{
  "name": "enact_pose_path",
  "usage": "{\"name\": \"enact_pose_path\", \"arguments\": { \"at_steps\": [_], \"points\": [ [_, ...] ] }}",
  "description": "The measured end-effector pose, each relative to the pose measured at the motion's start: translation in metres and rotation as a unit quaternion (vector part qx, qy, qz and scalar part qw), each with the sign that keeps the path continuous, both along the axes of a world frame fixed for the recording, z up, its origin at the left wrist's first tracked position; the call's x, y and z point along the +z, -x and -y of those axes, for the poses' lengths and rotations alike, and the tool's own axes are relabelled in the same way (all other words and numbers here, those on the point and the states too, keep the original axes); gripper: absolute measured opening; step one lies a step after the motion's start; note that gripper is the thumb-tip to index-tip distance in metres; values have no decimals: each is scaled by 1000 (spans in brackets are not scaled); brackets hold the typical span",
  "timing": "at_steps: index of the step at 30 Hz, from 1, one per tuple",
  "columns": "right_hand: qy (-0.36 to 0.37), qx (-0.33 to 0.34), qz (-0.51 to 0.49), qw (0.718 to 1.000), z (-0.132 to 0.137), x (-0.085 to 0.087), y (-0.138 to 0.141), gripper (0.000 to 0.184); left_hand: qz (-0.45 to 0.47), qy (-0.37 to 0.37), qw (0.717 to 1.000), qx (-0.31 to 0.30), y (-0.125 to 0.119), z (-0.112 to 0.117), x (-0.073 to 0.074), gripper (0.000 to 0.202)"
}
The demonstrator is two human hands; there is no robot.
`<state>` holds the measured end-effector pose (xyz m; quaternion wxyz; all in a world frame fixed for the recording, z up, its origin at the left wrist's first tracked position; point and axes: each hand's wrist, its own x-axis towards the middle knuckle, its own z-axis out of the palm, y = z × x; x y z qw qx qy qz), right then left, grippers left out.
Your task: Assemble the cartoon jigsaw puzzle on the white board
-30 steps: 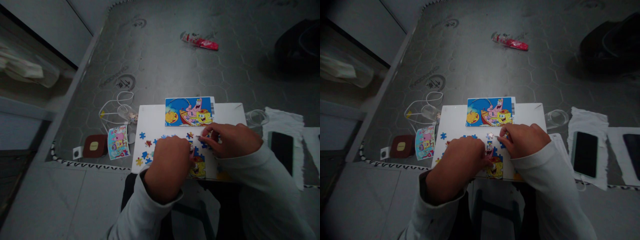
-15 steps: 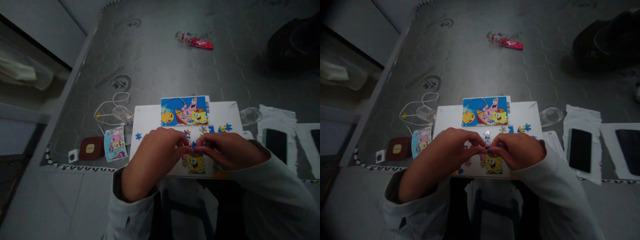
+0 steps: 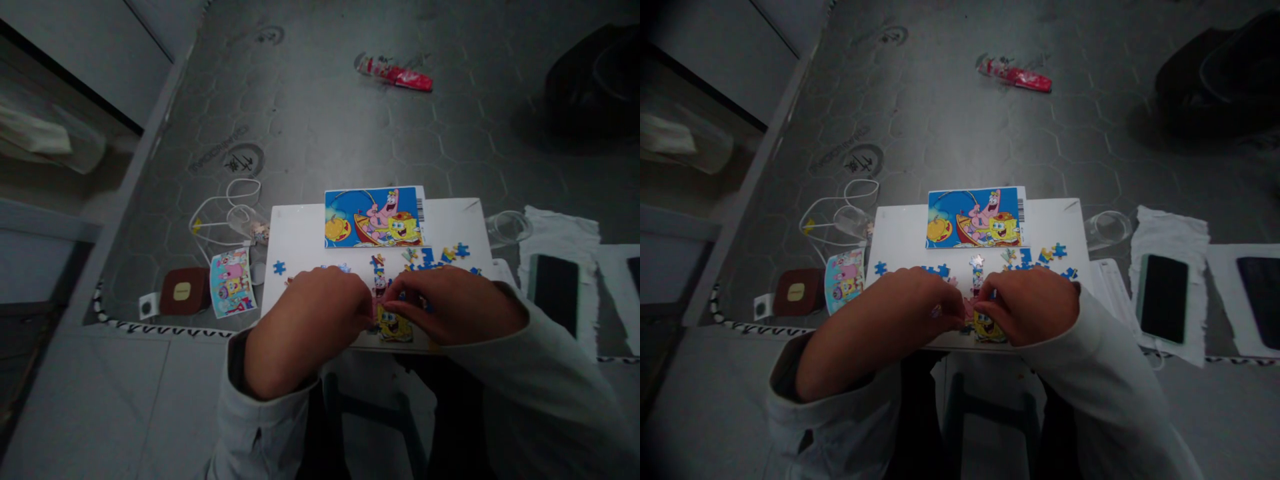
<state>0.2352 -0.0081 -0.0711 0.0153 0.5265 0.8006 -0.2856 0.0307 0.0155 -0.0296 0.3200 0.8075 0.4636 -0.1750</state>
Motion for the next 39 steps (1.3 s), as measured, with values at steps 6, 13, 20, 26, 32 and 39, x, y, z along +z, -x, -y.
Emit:
{"name": "enact_pose_path", "arguments": {
  "at_steps": [6,13,20,26,32,39],
  "points": [
    [-11,48,24,999,1,-11,-9,22,-31,-23,999,-15,-1,3,-2,12],
    [6,34,93,995,3,-4,2,10,-30,-39,999,-23,-5,6,-3,22],
    [-24,53,123,991,2,-1,10,8,-53,-27,998,-11,0,2,-4,16],
    [-29,65,128,989,7,1,19,15,-63,-14,998,15,7,-6,-3,14],
    [-35,66,159,984,7,2,29,20,-65,-36,997,13,6,-5,-3,15],
    [-9,65,174,983,6,2,31,19,-73,-58,996,3,3,-3,-7,19]
  ]
}}
